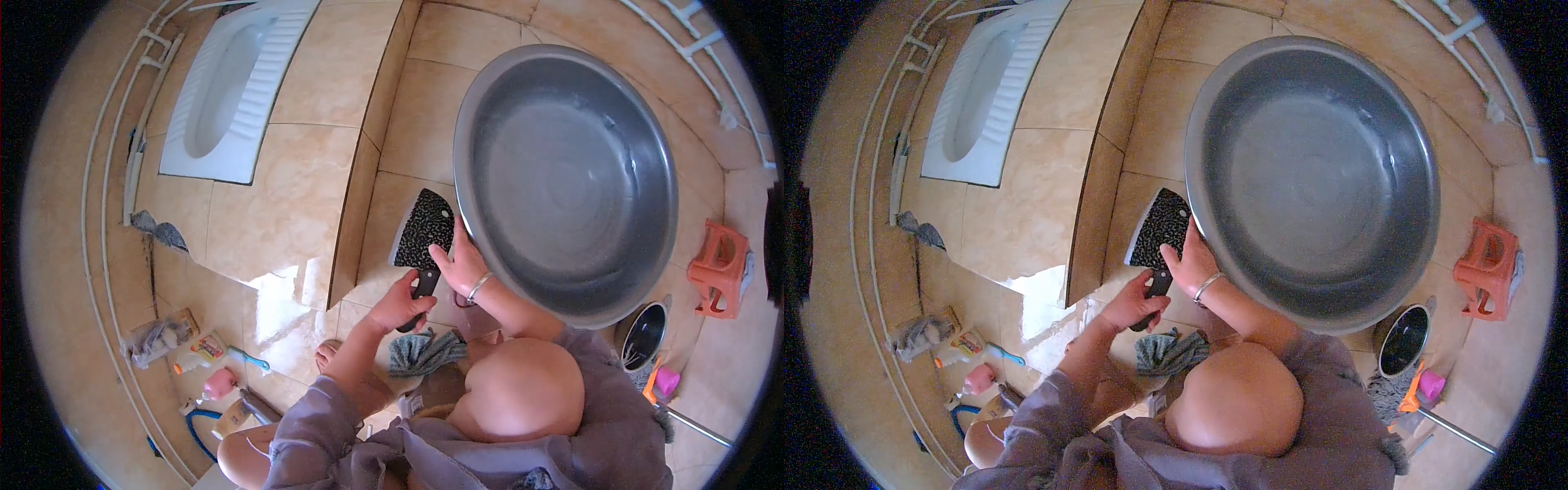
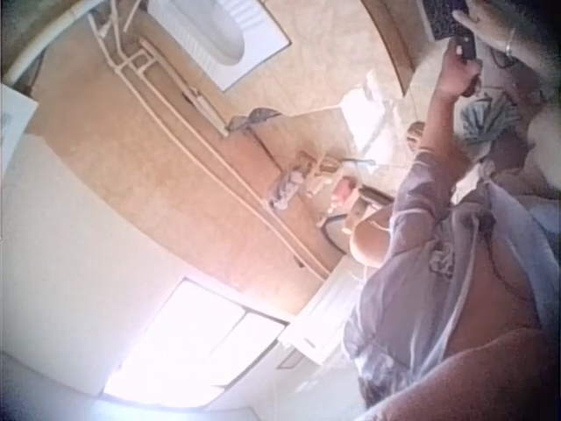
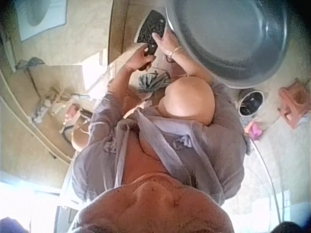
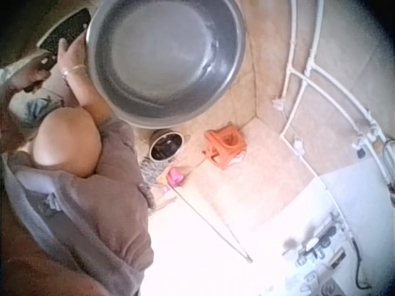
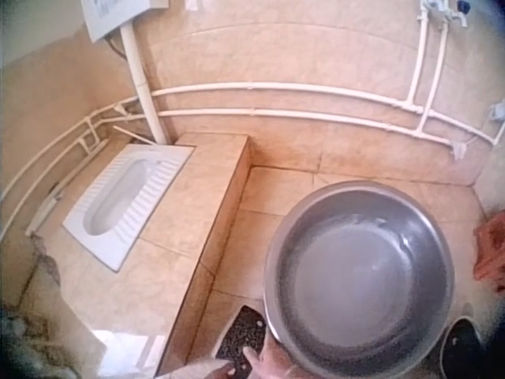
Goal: The person scrapes bathroom floor tiles with a cleaver and wipes the floor and a PVC pipe with a cloth and a cleaning agent.
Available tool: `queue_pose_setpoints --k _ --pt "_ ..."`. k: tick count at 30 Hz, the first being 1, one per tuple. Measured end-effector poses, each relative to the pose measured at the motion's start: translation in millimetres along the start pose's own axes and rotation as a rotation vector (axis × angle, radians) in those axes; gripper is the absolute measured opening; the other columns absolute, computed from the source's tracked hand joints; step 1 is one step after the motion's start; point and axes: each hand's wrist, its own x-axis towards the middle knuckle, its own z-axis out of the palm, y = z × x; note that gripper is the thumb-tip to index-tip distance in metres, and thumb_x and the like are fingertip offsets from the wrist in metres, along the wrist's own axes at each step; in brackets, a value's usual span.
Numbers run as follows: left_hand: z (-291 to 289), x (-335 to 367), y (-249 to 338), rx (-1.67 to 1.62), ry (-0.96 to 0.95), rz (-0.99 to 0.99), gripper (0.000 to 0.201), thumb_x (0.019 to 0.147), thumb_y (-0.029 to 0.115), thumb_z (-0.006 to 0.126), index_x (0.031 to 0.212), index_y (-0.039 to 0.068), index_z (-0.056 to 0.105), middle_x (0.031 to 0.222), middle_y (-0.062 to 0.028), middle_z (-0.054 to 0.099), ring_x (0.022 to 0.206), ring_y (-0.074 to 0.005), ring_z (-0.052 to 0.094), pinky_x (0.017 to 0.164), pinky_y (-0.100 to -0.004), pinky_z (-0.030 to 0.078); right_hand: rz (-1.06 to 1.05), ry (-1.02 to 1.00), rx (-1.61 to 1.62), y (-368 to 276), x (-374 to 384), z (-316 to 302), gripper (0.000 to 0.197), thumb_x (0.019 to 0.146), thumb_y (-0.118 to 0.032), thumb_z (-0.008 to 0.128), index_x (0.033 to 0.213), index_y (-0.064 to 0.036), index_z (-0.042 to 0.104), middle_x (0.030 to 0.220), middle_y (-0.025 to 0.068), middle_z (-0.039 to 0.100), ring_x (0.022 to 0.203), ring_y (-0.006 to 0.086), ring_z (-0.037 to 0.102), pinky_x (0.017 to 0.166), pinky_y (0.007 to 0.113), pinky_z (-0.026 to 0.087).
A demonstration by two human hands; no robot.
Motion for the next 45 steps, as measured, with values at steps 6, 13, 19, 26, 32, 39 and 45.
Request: queue_pose_setpoints --k 6,13,19,26,32,39,45 --pt "6.9 -0.9 -21.7 -0.216 -0.146 0.052 0.029 0.076 0.006 0.059 0.097 0.005 0.039 0.072 -0.0058 0.053 0.061 -0.0153 0.055 0.056 -0.0267 0.046 -0.092 0.02 -0.014 27.9 16.5 14.0 0.069 0.075 -0.021 0.058 0.127 0.0071 0.022 0.116 0.0283 0.043 0.106 0.0353 0.046 0.091 0.034 0.036" --pt "20.4 -11.9 -12.8 -0.462 0.421 -0.043 0.032 0.081 0.035 0.056 0.088 0.009 0.039 0.051 -0.0003 0.035 0.038 -0.011 0.033 0.035 -0.0248 0.027 0.062 -0.299 0.636 -27.6 15.7 -45.2 0.021 0.085 -0.013 0.049 0.1 -0.0008 0.056 0.079 0.0086 0.063 0.064 0.0105 0.06 0.054 0.022 0.048" --pt "-0.6 -3.5 -10.1 -0.843 -0.052 0.011 0.044 0.084 0.053 0.038 0.092 0.01 0.044 0.05 0.0002 0.032 0.037 -0.0109 0.029 0.038 -0.0253 0.027 0.255 0.553 0.262 211.3 62.6 -127.1 0.019 0.079 -0.017 0.057 0.094 -0.0072 0.059 0.084 0.0062 0.062 0.071 0.0165 0.059 0.067 0.025 0.046" --pt "-16.1 15.6 -21.6 -1.023 -0.194 0.025 0.04 0.087 0.047 0.035 0.094 0.009 0.045 0.05 -0.0011 0.033 0.039 -0.0109 0.031 0.038 -0.0247 0.028 0.802 -0.128 1.224 166.1 49.0 -120.9 0.028 0.082 -0.029 0.052 0.071 -0.0031 0.056 0.06 0.0081 0.056 0.052 0.0192 0.056 0.045 0.029 0.048" --pt "-14.8 29.8 -9.2 -1.115 -0.198 0.043 0.042 0.087 0.045 0.035 0.091 0.005 0.048 0.05 -0.0008 0.034 0.039 -0.0098 0.03 0.037 -0.0236 0.026 0.33 -0.745 0.701 -9.6 19.6 -92.0 0.032 0.088 -0.022 0.046 0.114 -0.0046 0.044 0.097 0.0136 0.058 0.08 0.024 0.062 0.06 0.031 0.053" --pt "-24.2 24.6 -12.0 -1.204 -0.378 0.09 0.05 0.087 0.047 0.032 0.099 0.002 0.05 0.05 -0.0009 0.033 0.038 -0.0096 0.03 0.037 -0.0234 0.026 0.335 -0.131 0.5 49.1 27.2 -117.7 0.022 0.087 -0.021 0.047 0.099 -0.004 0.056 0.078 0.0071 0.061 0.06 0.0102 0.056 0.052 0.022 0.048" --pt "-27.0 4.6 -27.1 -1.213 -0.448 0.107 0.053 0.087 0.048 0.031 0.103 0.0 0.048 0.05 -0.0017 0.034 0.036 -0.0101 0.03 0.037 -0.0236 0.027 -0.185 0.126 0.228 10.8 -13.2 -81.8 0.016 0.084 -0.013 0.05 0.094 -0.0027 0.058 0.079 0.0103 0.062 0.067 0.0184 0.06 0.062 0.027 0.048"
